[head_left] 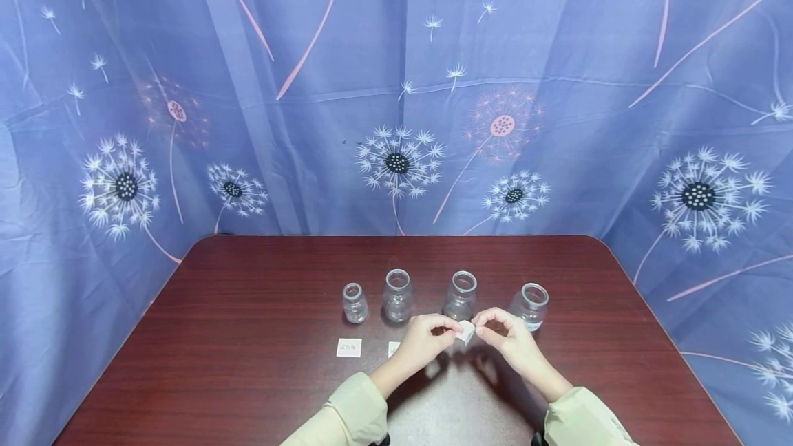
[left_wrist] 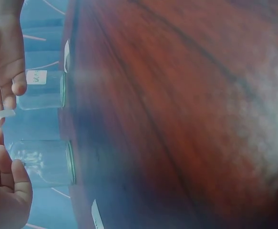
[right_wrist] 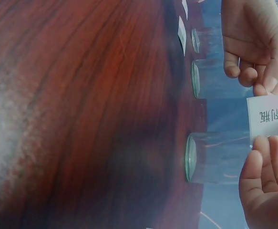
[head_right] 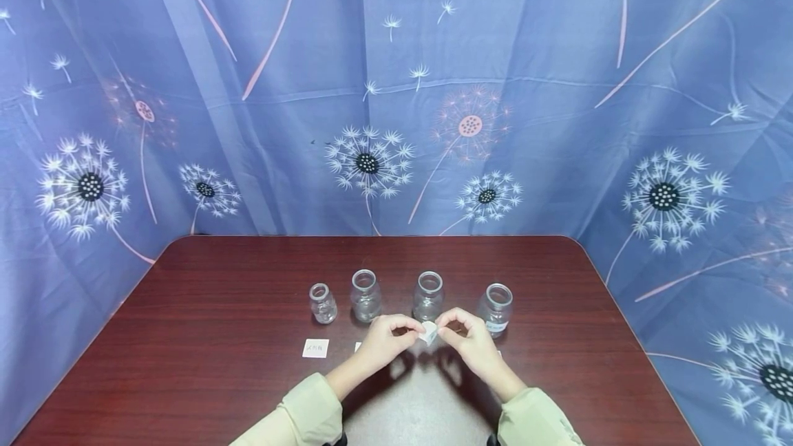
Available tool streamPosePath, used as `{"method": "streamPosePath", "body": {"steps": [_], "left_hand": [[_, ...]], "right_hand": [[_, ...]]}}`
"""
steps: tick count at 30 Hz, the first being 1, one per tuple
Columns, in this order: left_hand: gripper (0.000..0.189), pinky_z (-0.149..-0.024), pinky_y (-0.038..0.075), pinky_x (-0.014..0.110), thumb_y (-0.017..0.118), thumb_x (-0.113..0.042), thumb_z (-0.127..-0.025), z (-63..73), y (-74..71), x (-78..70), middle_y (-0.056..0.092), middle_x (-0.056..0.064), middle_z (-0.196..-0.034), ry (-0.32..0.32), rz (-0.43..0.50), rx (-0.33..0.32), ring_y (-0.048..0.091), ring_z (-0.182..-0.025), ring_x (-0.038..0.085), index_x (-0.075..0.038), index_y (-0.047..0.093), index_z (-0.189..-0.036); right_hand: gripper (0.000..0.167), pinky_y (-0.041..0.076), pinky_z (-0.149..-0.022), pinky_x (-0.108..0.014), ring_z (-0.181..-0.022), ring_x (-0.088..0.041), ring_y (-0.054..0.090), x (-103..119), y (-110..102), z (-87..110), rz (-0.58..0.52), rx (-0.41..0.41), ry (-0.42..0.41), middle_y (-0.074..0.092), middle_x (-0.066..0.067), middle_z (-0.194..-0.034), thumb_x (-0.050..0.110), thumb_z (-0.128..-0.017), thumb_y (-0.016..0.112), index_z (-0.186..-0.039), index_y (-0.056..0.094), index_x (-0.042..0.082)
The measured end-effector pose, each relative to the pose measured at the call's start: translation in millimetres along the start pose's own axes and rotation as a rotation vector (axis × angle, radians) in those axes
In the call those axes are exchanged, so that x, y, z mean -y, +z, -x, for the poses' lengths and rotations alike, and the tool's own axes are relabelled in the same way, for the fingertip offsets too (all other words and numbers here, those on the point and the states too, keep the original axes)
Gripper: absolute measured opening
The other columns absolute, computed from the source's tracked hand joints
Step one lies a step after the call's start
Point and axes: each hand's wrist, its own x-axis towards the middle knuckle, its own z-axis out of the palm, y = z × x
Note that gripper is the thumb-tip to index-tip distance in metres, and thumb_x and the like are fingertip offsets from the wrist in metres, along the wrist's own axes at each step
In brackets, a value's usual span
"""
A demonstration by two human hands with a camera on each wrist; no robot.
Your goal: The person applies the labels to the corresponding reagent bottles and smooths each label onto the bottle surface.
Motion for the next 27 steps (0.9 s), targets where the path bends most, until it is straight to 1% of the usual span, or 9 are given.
{"method": "streamPosePath", "body": {"steps": [3,8,10,12,15,18,20,23,27], "left_hand": [[0.012,-0.055,0.041,0.011,0.062,-0.006,-0.072,0.3,-0.2,-1.6,0.067,0.004,-0.073,0.029,-0.049,-0.021,0.045,-0.058,-0.007,-0.009,0.070,-0.080],[0.011,-0.053,0.040,0.009,0.062,-0.007,-0.071,-0.5,1.7,-3.9,0.067,0.002,-0.071,0.058,-0.111,-0.067,0.045,-0.056,-0.007,-0.010,0.071,-0.078],[0.011,-0.052,0.040,0.008,0.062,-0.007,-0.071,-0.8,2.9,-4.3,0.067,0.001,-0.070,0.067,-0.123,-0.084,0.045,-0.055,-0.007,-0.010,0.071,-0.077],[0.011,-0.052,0.039,0.007,0.063,-0.006,-0.070,-1.0,4.3,-4.5,0.067,0.001,-0.069,0.075,-0.135,-0.095,0.046,-0.054,-0.007,-0.010,0.071,-0.077],[0.012,-0.051,0.038,0.006,0.062,-0.005,-0.070,-0.8,6.8,-4.5,0.067,0.000,-0.066,0.068,-0.151,-0.096,0.046,-0.053,-0.007,-0.010,0.070,-0.076],[0.012,-0.051,0.037,0.005,0.061,-0.006,-0.069,-0.1,9.2,-3.3,0.066,-0.001,-0.064,0.039,-0.183,-0.079,0.046,-0.052,-0.007,-0.011,0.070,-0.076],[0.013,-0.051,0.037,0.006,0.061,-0.007,-0.068,0.8,10.4,-2.3,0.066,-0.003,-0.064,0.011,-0.221,-0.059,0.046,-0.053,-0.007,-0.012,0.070,-0.076],[0.013,-0.052,0.036,0.008,0.061,-0.010,-0.067,2.4,11.5,-0.8,0.065,-0.006,-0.064,-0.043,-0.302,0.001,0.047,-0.054,-0.006,-0.016,0.069,-0.076],[0.013,-0.050,0.034,0.012,0.062,-0.014,-0.065,5.2,12.7,1.2,0.063,-0.011,-0.063,-0.105,-0.443,0.090,0.049,-0.055,-0.004,-0.020,0.067,-0.076]], "right_hand": [[0.005,0.046,-0.067,-0.018,-0.079,0.002,0.057,-0.4,-1.5,-1.0,-0.003,0.005,-0.017,0.062,-0.007,-0.086,-0.005,-0.079,0.057,-0.079,0.054,-0.001],[0.005,0.045,-0.069,-0.015,-0.079,-0.001,0.058,-0.2,-3.2,-2.4,-0.038,-0.007,-0.057,0.062,-0.013,-0.082,-0.008,-0.080,0.053,-0.080,0.051,-0.004],[0.005,0.044,-0.068,-0.015,-0.076,-0.001,0.058,0.5,-3.7,-2.5,-0.043,-0.024,-0.058,0.062,-0.008,-0.078,-0.009,-0.079,0.053,-0.081,0.051,-0.005],[0.005,0.044,-0.066,-0.015,-0.073,0.000,0.056,1.3,-4.0,-2.6,-0.047,-0.048,-0.044,0.061,-0.001,-0.076,-0.009,-0.079,0.053,-0.083,0.051,-0.007],[0.007,0.043,-0.064,-0.014,-0.072,0.002,0.054,2.4,-5.0,-2.8,-0.036,-0.086,-0.024,0.058,0.009,-0.076,-0.010,-0.078,0.053,-0.084,0.050,-0.008],[0.010,0.041,-0.064,-0.012,-0.072,0.004,0.052,4.2,-6.9,-3.4,-0.022,-0.125,-0.020,0.057,0.013,-0.077,-0.012,-0.077,0.053,-0.086,0.050,-0.011],[0.011,0.041,-0.062,-0.013,-0.071,0.005,0.051,5.5,-8.7,-3.8,-0.012,-0.145,-0.009,0.056,0.014,-0.076,-0.013,-0.076,0.053,-0.086,0.050,-0.011],[0.012,0.042,-0.058,-0.014,-0.068,0.005,0.051,6.8,-11.4,-3.9,-0.002,-0.153,0.024,0.056,0.014,-0.075,-0.012,-0.076,0.054,-0.088,0.051,-0.010],[0.013,0.045,-0.053,-0.019,-0.064,0.003,0.051,7.1,-13.2,-2.6,-0.019,-0.125,0.062,0.055,0.015,-0.074,-0.010,-0.078,0.054,-0.089,0.049,-0.012]]}}
